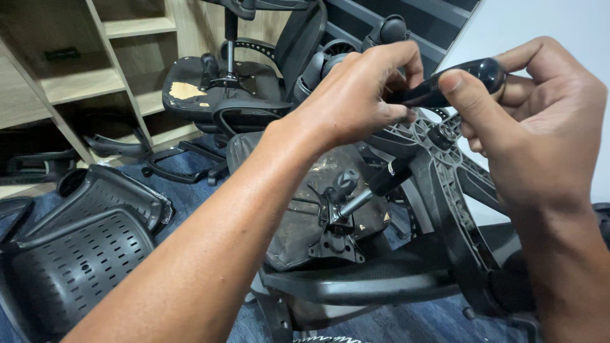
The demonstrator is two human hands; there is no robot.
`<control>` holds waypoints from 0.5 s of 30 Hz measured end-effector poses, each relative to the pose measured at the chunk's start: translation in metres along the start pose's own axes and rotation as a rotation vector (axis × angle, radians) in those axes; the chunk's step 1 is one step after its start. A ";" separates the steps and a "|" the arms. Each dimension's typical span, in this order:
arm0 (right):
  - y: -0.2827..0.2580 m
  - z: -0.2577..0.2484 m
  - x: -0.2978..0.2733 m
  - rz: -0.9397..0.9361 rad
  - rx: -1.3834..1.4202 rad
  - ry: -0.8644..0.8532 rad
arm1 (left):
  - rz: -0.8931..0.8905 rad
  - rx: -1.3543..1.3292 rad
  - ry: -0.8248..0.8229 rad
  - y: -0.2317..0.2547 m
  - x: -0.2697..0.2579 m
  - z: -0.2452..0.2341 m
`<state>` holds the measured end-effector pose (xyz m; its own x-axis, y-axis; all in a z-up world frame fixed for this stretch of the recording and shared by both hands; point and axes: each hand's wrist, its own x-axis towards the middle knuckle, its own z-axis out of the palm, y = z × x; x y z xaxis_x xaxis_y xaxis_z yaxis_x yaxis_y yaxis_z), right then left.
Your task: The person uses a black-handled screwdriver to tighten a screw into the central hub of a grey five-star chair base. The base is held steady with the left hand while the right hand turns the tool. The action continues for the duration of the clip.
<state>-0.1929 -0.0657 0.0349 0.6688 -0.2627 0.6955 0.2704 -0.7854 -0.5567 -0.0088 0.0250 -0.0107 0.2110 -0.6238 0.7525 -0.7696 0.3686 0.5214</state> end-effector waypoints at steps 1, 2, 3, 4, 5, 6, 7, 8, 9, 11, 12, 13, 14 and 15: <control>-0.002 0.000 -0.001 0.002 0.000 -0.006 | -0.003 0.017 -0.009 -0.001 0.001 -0.001; -0.004 0.000 -0.002 0.005 -0.001 -0.011 | -0.004 0.033 -0.020 -0.002 0.003 -0.003; -0.006 0.000 -0.003 0.008 -0.002 -0.016 | -0.006 0.049 -0.031 -0.004 0.005 -0.004; -0.008 0.000 -0.004 0.020 -0.001 -0.028 | -0.011 0.025 -0.042 -0.005 0.006 -0.006; -0.010 0.000 -0.006 0.032 0.000 -0.040 | -0.016 0.000 -0.053 -0.007 0.007 -0.007; -0.011 0.000 -0.006 0.044 0.001 -0.051 | -0.021 -0.025 -0.065 -0.008 0.007 -0.008; -0.011 0.000 -0.006 0.031 -0.001 -0.044 | 0.001 0.014 -0.066 -0.008 0.007 -0.009; -0.011 0.000 -0.004 0.017 -0.003 -0.038 | 0.022 0.055 -0.066 -0.007 0.008 -0.009; -0.011 0.001 -0.004 0.003 -0.004 -0.032 | 0.044 0.095 -0.066 -0.006 0.008 -0.009; -0.011 0.003 -0.003 0.000 -0.028 -0.016 | 0.004 0.124 -0.119 -0.003 0.011 -0.011; -0.011 0.003 -0.003 -0.001 -0.042 -0.009 | -0.016 0.136 -0.145 -0.002 0.013 -0.011; -0.011 0.003 -0.003 -0.006 -0.031 -0.014 | -0.050 0.103 -0.167 -0.001 0.014 -0.013; -0.012 0.002 -0.002 -0.010 -0.020 -0.018 | -0.082 0.070 -0.191 0.000 0.016 -0.016; -0.012 0.001 -0.003 -0.014 -0.010 -0.021 | -0.114 0.037 -0.215 0.001 0.017 -0.019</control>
<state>-0.1974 -0.0547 0.0396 0.6793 -0.2396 0.6936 0.2735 -0.7945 -0.5423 0.0053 0.0273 0.0104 0.1681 -0.7937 0.5846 -0.7704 0.2642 0.5803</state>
